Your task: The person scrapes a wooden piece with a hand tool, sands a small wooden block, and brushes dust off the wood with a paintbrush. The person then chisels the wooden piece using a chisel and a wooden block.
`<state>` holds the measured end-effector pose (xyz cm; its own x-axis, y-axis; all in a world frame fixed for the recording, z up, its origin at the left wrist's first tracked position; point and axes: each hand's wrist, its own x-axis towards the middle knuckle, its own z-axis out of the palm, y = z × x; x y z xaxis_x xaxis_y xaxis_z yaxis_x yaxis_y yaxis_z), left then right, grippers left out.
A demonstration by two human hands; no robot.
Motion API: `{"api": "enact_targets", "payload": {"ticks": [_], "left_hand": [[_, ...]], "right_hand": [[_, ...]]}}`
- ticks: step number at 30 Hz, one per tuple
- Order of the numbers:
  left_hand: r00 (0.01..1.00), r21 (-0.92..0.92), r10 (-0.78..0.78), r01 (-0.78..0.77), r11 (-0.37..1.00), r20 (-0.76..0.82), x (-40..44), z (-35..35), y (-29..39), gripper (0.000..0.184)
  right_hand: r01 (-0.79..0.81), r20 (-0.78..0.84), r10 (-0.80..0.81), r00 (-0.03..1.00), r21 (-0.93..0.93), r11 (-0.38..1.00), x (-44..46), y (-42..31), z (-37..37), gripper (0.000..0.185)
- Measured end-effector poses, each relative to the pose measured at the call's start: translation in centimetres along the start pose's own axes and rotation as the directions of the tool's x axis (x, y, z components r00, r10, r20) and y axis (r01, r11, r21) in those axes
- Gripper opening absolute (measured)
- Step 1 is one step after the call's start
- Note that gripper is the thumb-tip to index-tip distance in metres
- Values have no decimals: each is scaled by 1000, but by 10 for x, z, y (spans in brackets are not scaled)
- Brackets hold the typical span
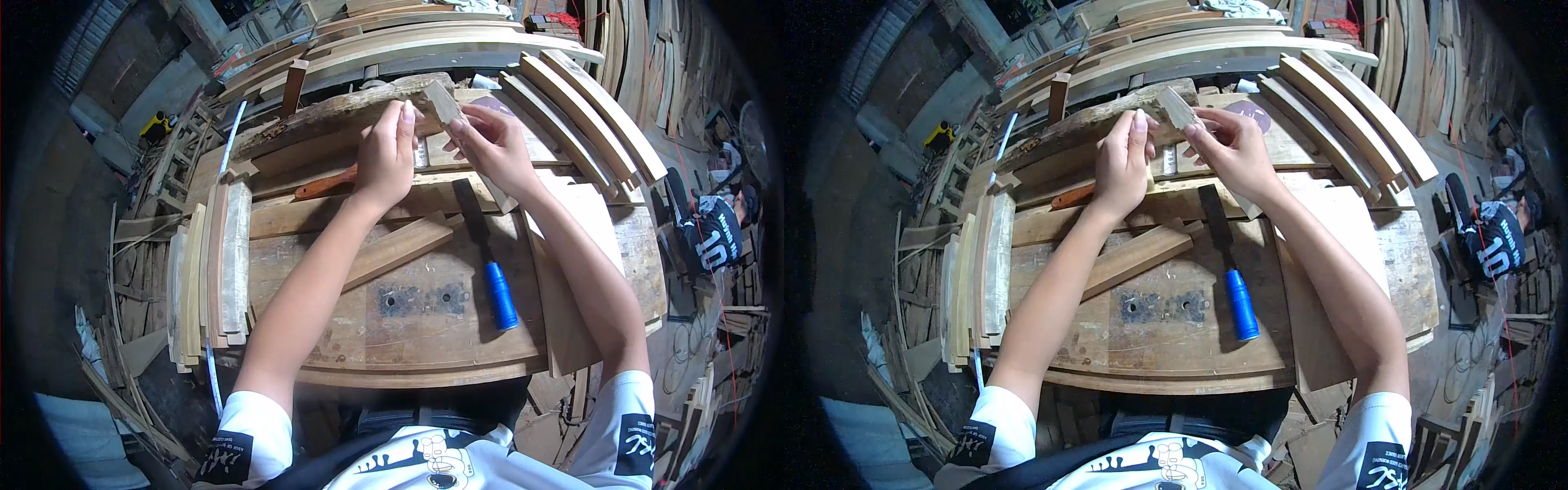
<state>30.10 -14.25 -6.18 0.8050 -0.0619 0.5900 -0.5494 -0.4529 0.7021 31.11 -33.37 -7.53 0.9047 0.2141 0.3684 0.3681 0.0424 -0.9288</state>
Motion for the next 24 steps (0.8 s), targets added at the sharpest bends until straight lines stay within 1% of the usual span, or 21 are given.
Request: {"api": "enact_targets", "payload": {"ticks": [2,8,11,14,15,17,18,20,23,24], "left_hand": [[999,21,30,-30,999,-15,1,1,-3,38],[996,142,21,-8,990,-89,4,0,2,31],[993,146,30,-13,989,-113,2,0,6,30],[986,132,65,-45,990,-156,2,4,3,34],[983,126,78,-58,990,-165,2,5,2,32],[978,112,103,-84,990,-180,1,8,-2,28],[978,98,103,-86,991,-180,2,9,-5,27],[979,70,100,-89,994,-180,2,12,-11,24],[985,-88,12,-27,996,-172,2,17,-26,20],[989,-229,-104,77,970,-106,3,15,-25,19]], "right_hand": [[22,-2,-22,1000,-22,1000,0,1,4,44],[59,0,-59,998,-173,983,-3,-2,10,41],[68,-19,-73,997,-187,980,-3,0,11,40],[71,-37,-78,996,-176,982,-4,-1,13,39],[72,-42,-80,996,-172,983,-5,-3,14,38],[126,-54,-144,988,-255,959,-6,-4,15,37],[152,-58,-177,983,-297,943,-7,-4,16,36],[188,-99,-229,968,-317,930,-9,-4,20,34],[220,-121,-277,953,-350,911,-11,-5,23,32],[226,-124,-287,950,-362,904,-12,-7,24,32]]}}
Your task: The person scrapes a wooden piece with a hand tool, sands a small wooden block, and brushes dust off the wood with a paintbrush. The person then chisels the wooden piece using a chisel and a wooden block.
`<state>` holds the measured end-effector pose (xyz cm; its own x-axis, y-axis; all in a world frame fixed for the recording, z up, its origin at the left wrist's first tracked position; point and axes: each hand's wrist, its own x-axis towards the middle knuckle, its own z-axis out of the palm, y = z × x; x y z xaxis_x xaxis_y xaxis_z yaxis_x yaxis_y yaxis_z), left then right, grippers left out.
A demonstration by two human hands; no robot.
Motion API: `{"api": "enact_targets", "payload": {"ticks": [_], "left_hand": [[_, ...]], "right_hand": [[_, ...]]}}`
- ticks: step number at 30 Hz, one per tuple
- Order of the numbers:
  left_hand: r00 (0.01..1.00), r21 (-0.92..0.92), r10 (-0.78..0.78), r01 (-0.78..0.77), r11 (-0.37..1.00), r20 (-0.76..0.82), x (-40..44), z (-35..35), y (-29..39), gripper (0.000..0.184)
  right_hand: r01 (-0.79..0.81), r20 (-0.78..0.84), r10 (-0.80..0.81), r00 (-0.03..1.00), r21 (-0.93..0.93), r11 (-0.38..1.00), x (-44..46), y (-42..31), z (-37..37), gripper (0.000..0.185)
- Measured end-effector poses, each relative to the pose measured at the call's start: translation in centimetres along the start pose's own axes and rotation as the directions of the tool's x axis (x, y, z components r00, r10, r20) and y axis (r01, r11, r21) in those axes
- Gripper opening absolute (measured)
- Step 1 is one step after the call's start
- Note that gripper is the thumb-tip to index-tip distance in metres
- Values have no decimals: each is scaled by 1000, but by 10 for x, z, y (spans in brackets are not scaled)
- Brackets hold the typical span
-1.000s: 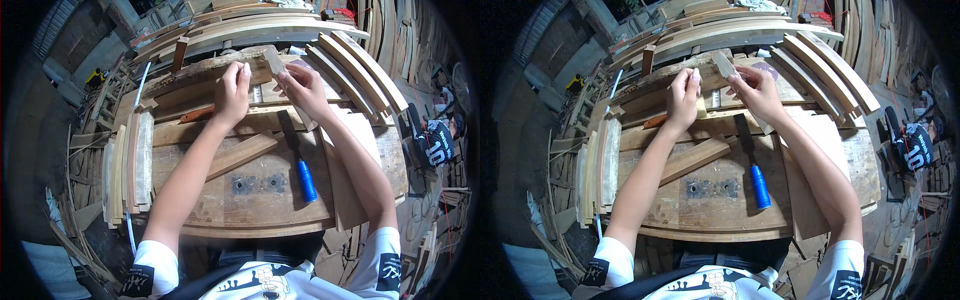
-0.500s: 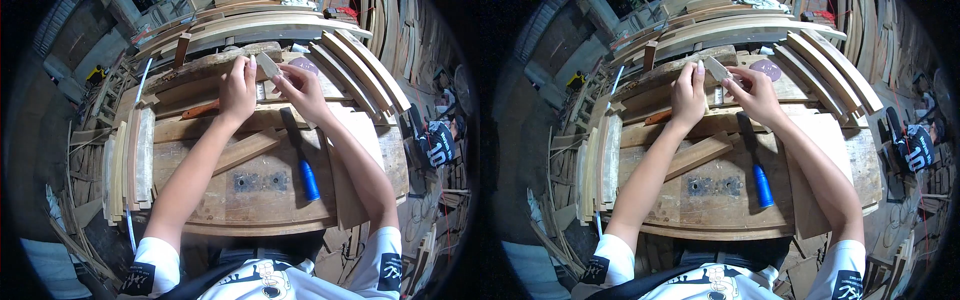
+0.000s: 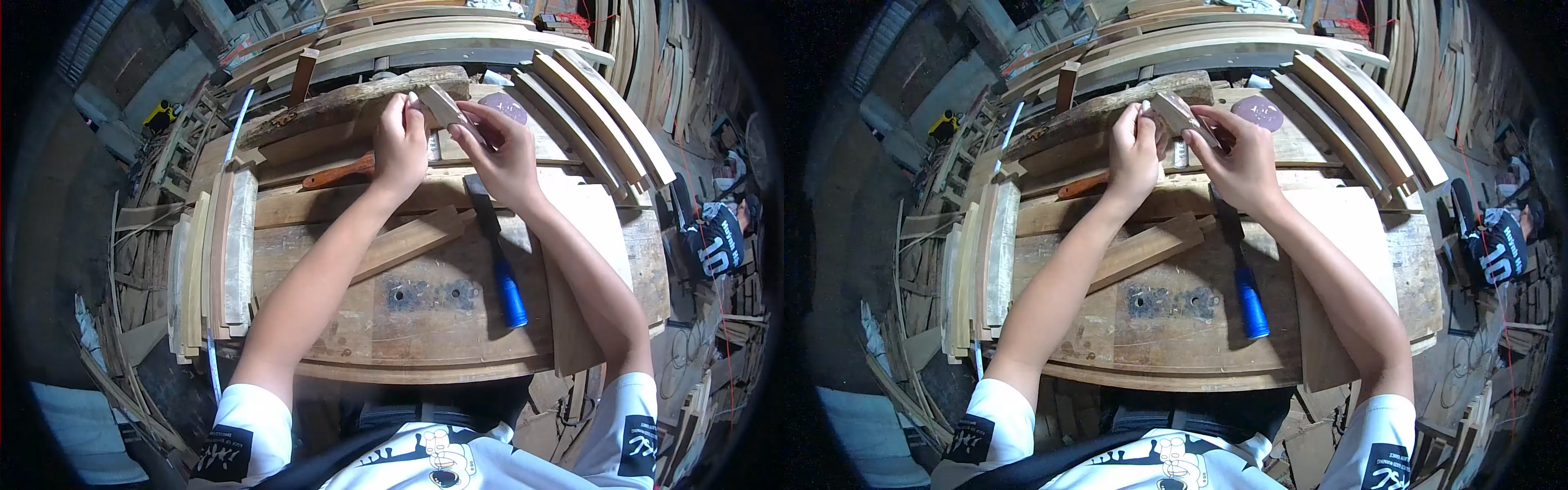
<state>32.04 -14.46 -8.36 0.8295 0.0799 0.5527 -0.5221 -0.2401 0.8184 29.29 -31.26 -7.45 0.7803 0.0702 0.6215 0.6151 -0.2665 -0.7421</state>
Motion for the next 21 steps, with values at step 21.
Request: {"api": "enact_targets", "payload": {"ticks": [21], "left_hand": [[866,-548,-313,491,677,389,3,-20,21,15]], "right_hand": [[-123,22,121,992,234,965,-2,-1,-3,39]]}}
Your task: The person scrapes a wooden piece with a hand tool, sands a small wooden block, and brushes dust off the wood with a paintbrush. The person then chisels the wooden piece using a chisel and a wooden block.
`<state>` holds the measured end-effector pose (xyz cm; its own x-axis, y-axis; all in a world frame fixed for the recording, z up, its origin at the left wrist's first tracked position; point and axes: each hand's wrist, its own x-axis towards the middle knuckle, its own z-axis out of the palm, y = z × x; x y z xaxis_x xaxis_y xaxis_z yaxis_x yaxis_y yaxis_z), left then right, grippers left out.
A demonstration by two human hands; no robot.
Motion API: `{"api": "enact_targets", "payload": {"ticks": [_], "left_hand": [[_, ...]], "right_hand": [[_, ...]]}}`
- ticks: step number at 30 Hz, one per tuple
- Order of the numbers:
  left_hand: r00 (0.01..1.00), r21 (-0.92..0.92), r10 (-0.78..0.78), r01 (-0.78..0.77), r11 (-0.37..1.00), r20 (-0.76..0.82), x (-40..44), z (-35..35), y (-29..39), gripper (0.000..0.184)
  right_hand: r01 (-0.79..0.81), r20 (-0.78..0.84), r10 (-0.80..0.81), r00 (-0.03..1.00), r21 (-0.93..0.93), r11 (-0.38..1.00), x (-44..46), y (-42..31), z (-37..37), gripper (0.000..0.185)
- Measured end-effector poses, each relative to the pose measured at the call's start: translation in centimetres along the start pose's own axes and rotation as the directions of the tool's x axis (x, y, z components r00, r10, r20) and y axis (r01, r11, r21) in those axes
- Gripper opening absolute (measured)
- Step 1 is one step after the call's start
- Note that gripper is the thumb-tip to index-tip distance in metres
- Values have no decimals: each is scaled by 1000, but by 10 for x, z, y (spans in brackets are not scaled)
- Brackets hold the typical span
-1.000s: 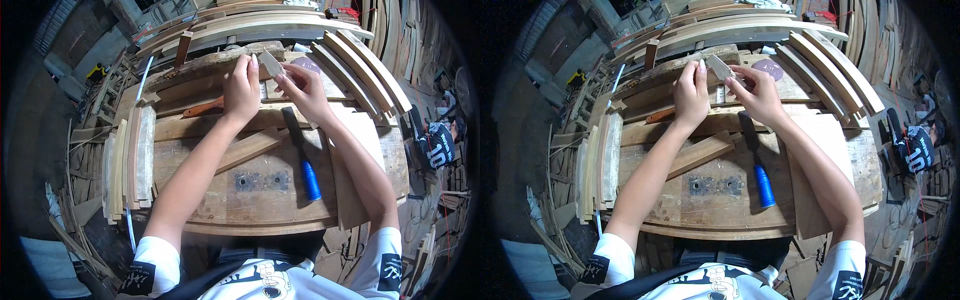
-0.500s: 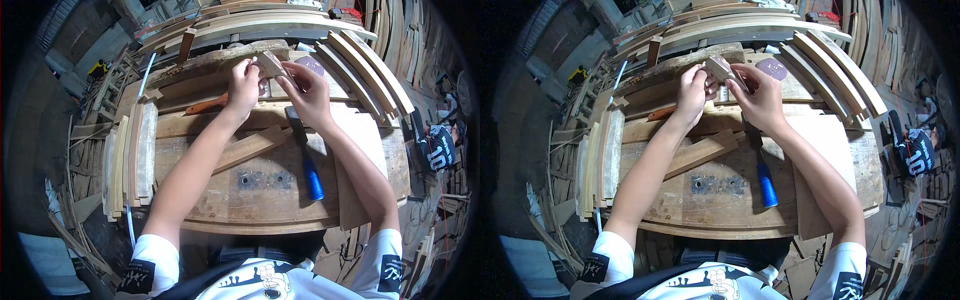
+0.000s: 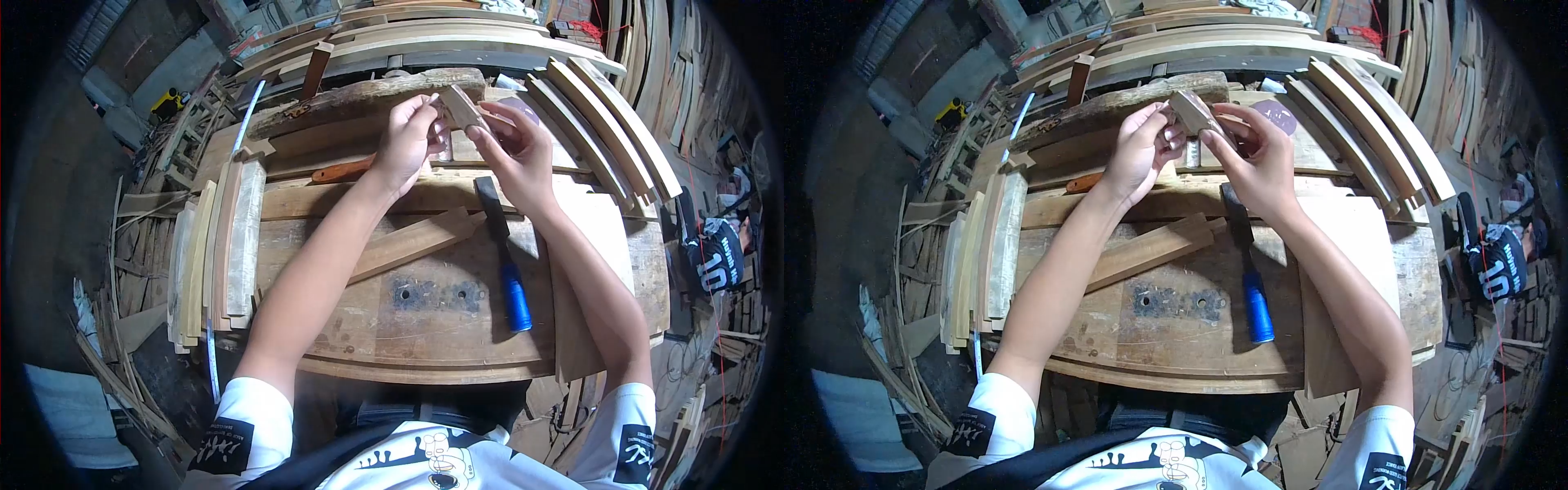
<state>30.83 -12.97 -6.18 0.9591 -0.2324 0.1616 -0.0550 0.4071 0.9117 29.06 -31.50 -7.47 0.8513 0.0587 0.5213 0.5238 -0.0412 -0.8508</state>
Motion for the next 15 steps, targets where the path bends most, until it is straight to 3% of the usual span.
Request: {"api": "enact_targets", "payload": {"ticks": [3,4,5,6,8,10,15], "left_hand": [[996,217,29,-11,976,-81,3,-6,-10,17],[991,290,43,-5,957,-124,4,-6,-14,18],[981,455,176,-118,883,-87,8,-10,-21,20],[945,671,317,-186,717,-77,14,-18,-33,19],[907,847,420,-251,468,37,1,-3,-21,22],[944,941,316,-189,282,95,-3,4,-17,25],[949,944,279,-220,245,149,-5,-2,-24,15]], "right_hand": [[-68,-144,75,987,56,996,7,3,-7,40],[-98,-111,98,989,4,995,8,5,-17,40],[-74,-125,74,989,-1,997,8,6,-20,40],[-46,-138,45,989,-4,999,8,7,-20,40],[-97,-136,107,985,78,992,4,0,-16,34],[-83,-116,97,988,120,989,3,4,-13,34],[-105,-135,115,984,80,991,6,12,-19,36]]}}
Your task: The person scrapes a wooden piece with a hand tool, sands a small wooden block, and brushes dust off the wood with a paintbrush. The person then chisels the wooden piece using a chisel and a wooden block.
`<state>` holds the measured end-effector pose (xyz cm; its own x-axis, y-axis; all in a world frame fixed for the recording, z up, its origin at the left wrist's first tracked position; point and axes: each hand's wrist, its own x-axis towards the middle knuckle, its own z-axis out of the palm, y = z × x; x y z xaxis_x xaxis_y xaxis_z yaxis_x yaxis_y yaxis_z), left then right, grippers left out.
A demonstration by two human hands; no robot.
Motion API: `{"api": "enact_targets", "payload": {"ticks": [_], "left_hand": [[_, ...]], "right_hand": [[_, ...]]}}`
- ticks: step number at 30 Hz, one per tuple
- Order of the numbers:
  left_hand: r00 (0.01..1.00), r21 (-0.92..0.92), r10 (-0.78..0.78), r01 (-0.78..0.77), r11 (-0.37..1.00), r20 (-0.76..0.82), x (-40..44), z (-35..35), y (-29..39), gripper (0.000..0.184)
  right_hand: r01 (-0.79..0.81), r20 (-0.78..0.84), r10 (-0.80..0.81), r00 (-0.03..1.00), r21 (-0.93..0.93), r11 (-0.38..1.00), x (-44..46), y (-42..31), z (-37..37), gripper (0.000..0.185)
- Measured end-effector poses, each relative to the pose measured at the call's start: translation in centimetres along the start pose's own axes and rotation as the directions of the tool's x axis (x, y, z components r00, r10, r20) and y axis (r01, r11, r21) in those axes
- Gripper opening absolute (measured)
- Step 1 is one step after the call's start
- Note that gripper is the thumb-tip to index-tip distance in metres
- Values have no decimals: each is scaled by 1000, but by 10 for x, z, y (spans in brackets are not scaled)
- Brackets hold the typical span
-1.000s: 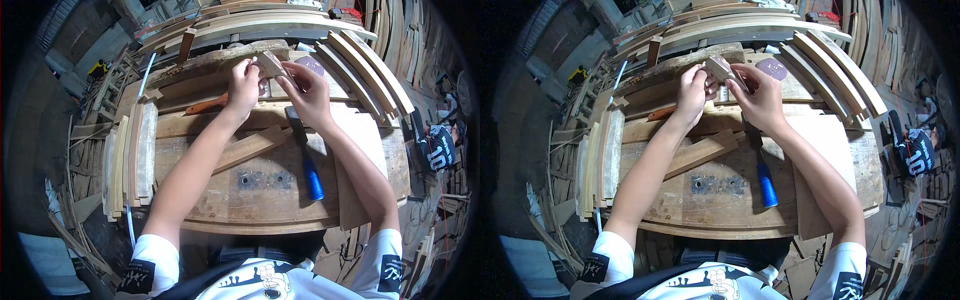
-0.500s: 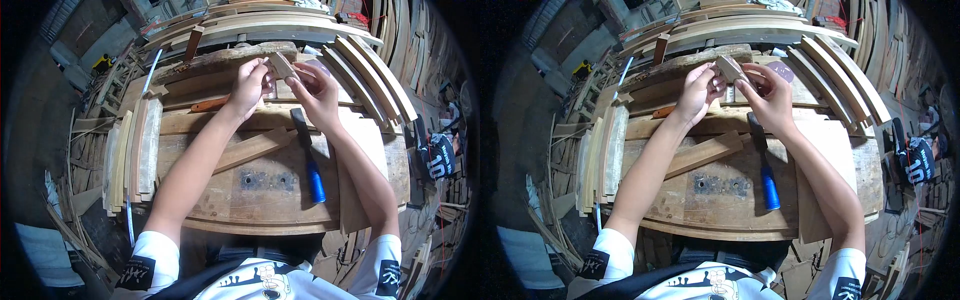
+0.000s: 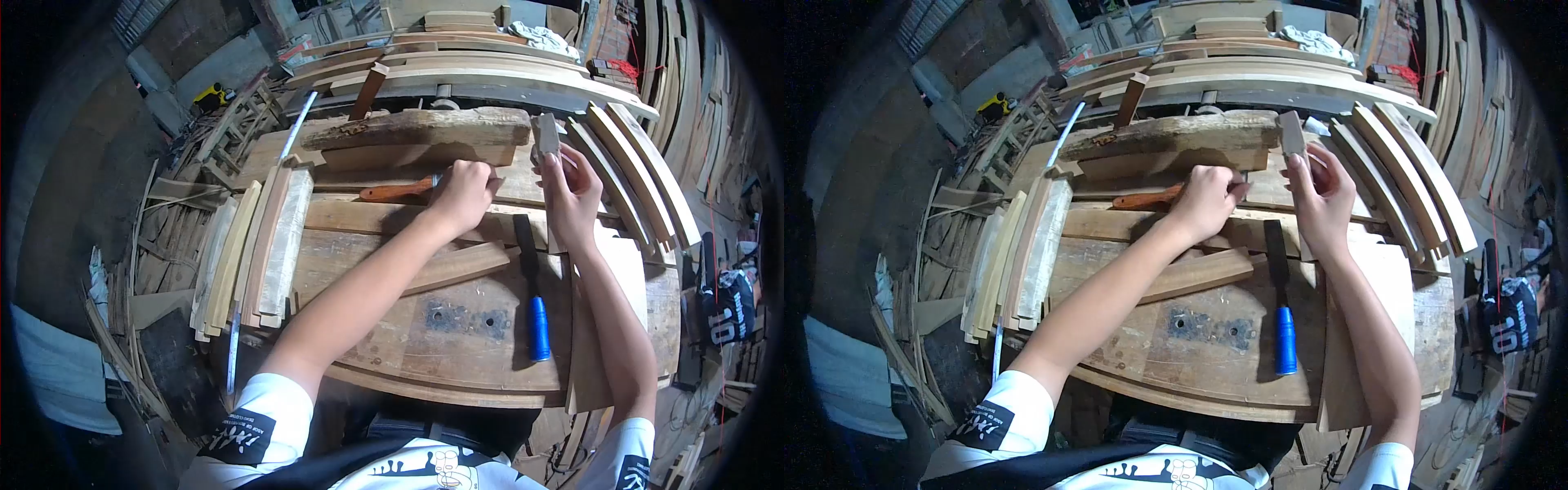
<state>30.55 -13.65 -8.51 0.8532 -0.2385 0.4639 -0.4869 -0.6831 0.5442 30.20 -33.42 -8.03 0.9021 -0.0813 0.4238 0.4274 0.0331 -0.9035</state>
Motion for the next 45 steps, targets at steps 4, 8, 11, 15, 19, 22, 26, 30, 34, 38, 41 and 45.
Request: {"api": "enact_targets", "payload": {"ticks": [4,8,11,15,19,22,26,30,34,38,41,45], "left_hand": [[997,54,-28,25,998,68,0,4,-1,15],[997,54,-43,40,998,64,-2,4,3,17],[1000,14,4,-4,1000,13,-2,7,2,17],[987,156,-92,71,985,130,-4,-4,14,30],[976,196,-82,42,980,200,-5,-8,13,36],[986,209,-64,31,977,151,-6,-6,13,35],[987,192,-62,33,981,148,-7,0,7,36],[980,211,-80,41,977,181,-7,-2,9,37],[978,215,-76,33,976,195,-7,-6,12,38],[981,207,-56,16,978,187,-6,-6,13,37],[973,197,-79,36,980,217,-5,-13,20,35],[996,236,-15,-7,972,91,-1,-7,10,27]], "right_hand": [[43,-14,-43,999,-15,999,2,6,-2,37],[56,-40,-58,998,-32,998,0,6,0,37],[57,-44,-60,997,-65,996,-2,3,-1,38],[67,-43,-71,996,-99,993,-2,4,-2,37],[60,-38,-62,997,-55,997,-2,4,-2,36],[54,-32,-57,998,-71,996,-3,2,-3,35],[72,-48,-76,996,-73,995,-3,2,0,34],[59,-34,-63,997,-115,992,-3,3,-3,35],[57,-54,-62,997,-99,993,-4,2,-1,36],[50,-40,-54,998,-98,994,-3,1,-2,35],[61,-42,-66,997,-96,994,-3,2,-2,34],[105,-45,-110,993,-106,989,-2,5,0,34]]}}
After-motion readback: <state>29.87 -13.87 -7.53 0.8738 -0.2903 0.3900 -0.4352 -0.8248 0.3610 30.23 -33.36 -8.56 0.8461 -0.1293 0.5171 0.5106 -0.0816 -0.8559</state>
